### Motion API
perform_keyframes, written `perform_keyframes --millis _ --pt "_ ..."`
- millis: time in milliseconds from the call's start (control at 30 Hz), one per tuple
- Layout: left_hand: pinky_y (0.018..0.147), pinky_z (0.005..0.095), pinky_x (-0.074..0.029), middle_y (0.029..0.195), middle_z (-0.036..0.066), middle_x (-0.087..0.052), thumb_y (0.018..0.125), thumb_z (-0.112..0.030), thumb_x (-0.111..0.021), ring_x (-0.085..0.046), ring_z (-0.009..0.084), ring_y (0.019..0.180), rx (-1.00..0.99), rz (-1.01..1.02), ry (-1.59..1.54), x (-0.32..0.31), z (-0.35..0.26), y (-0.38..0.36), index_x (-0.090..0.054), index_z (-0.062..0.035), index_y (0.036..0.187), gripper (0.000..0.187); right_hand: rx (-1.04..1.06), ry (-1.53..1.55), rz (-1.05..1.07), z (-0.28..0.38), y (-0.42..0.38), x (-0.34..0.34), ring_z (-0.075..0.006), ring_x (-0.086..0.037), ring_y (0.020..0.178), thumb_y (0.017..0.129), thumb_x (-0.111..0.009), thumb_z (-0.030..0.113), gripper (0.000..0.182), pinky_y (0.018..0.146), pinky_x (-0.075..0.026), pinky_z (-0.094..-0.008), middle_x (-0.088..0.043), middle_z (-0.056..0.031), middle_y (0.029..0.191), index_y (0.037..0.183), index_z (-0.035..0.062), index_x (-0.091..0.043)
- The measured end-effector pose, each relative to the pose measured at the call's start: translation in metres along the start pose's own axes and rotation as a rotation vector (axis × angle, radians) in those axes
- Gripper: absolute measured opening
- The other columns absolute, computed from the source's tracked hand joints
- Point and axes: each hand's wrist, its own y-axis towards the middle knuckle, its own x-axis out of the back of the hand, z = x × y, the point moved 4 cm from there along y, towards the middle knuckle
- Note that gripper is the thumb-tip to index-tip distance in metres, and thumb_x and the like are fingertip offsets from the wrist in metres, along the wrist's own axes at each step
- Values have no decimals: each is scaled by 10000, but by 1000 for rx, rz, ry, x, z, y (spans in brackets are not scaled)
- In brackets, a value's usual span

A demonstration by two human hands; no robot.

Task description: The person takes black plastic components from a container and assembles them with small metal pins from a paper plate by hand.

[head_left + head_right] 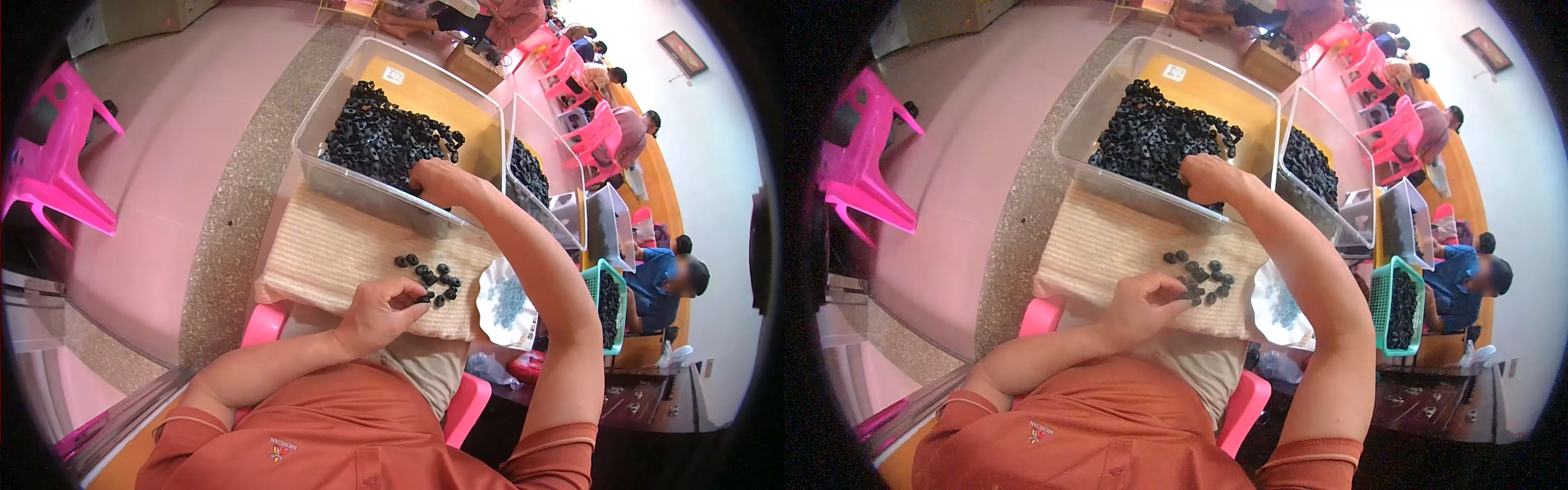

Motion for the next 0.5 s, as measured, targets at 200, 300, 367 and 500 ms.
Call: perform_keyframes --millis 200,300,367,500 --pt "723 253 -554 934 76 -735 854 -70 -795 -670 91 818 -24 -10 4 0 0 0 -719 10 1034 211 35 -37 -60 0 -3 3 -420 -691 948 718 -624 89 226 821 -553 -485 -710 -267 908 881 -20 -735" --pt "714 279 -571 908 105 -742 853 -77 -784 -710 136 793 -44 -26 18 1 -4 0 -723 10 1001 182 28 -35 -54 -1 -4 2 -417 -694 927 723 -633 116 222 811 -550 -494 -709 -266 896 862 -29 -728" --pt "711 292 -580 896 120 -744 851 -79 -779 -730 159 782 -50 -32 22 1 -4 0 -725 10 984 169 23 -31 -61 -1 -4 1 -410 -696 928 728 -642 125 222 812 -551 -492 -711 -259 897 867 -22 -732" --pt "727 274 -562 934 101 -741 849 -82 -792 -696 123 817 -46 -14 37 2 -6 0 -724 9 1012 199 92 87 -174 -1 -5 -1 -393 -703 926 735 -661 146 220 809 -553 -486 -718 -239 900 872 -8 -737"
